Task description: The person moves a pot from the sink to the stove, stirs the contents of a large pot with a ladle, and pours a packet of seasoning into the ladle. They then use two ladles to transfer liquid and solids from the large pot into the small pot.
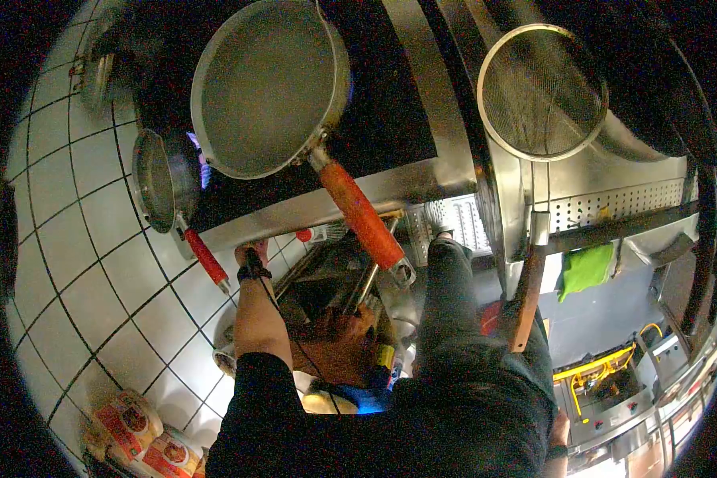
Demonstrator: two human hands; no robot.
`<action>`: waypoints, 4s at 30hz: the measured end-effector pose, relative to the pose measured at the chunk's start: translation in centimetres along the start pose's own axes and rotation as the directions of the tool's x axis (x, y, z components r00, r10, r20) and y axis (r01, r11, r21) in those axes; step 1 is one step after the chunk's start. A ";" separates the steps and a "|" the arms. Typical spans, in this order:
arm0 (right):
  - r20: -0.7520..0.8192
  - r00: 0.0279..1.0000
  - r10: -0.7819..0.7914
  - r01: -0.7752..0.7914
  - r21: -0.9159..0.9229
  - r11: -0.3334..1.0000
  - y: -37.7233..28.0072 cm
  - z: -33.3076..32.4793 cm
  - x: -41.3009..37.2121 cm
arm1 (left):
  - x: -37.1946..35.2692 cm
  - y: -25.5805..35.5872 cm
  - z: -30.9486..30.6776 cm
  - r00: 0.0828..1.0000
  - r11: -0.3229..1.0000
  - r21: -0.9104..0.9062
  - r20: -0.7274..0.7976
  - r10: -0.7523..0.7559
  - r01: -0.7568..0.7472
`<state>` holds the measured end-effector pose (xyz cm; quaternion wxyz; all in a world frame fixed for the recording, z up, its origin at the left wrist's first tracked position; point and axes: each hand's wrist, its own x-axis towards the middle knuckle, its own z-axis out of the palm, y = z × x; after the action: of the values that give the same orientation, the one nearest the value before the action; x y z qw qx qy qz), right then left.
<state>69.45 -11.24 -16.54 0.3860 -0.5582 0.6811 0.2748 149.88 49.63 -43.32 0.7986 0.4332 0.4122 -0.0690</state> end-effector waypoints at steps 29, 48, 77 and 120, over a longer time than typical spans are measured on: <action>0.096 0.995 0.014 0.001 -0.150 0.989 3.5 0.7 1.2 | -4.3 -0.7 1.8 0.997 0.978 0.206 0.072 -0.039 0.023; 0.138 0.990 -0.034 -0.023 0.390 0.920 10.9 3.6 2.7 | -8.0 -9.3 6.9 0.955 0.639 0.767 0.143 -0.261 0.060; 0.213 0.977 0.009 -0.179 0.796 0.578 8.7 -1.4 9.5 | -44.6 -17.1 35.1 0.977 0.949 0.305 0.214 0.011 -0.078; 0.220 0.695 0.684 -0.003 0.953 -0.304 32.5 15.5 11.2 | -100.1 -67.2 32.7 0.062 -0.154 0.586 -0.174 -0.983 -0.795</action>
<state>40.35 2.45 -36.24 0.3815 0.1356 0.8394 -0.3627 72.95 -40.89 -4.81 0.0694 0.4832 -0.3608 -0.7947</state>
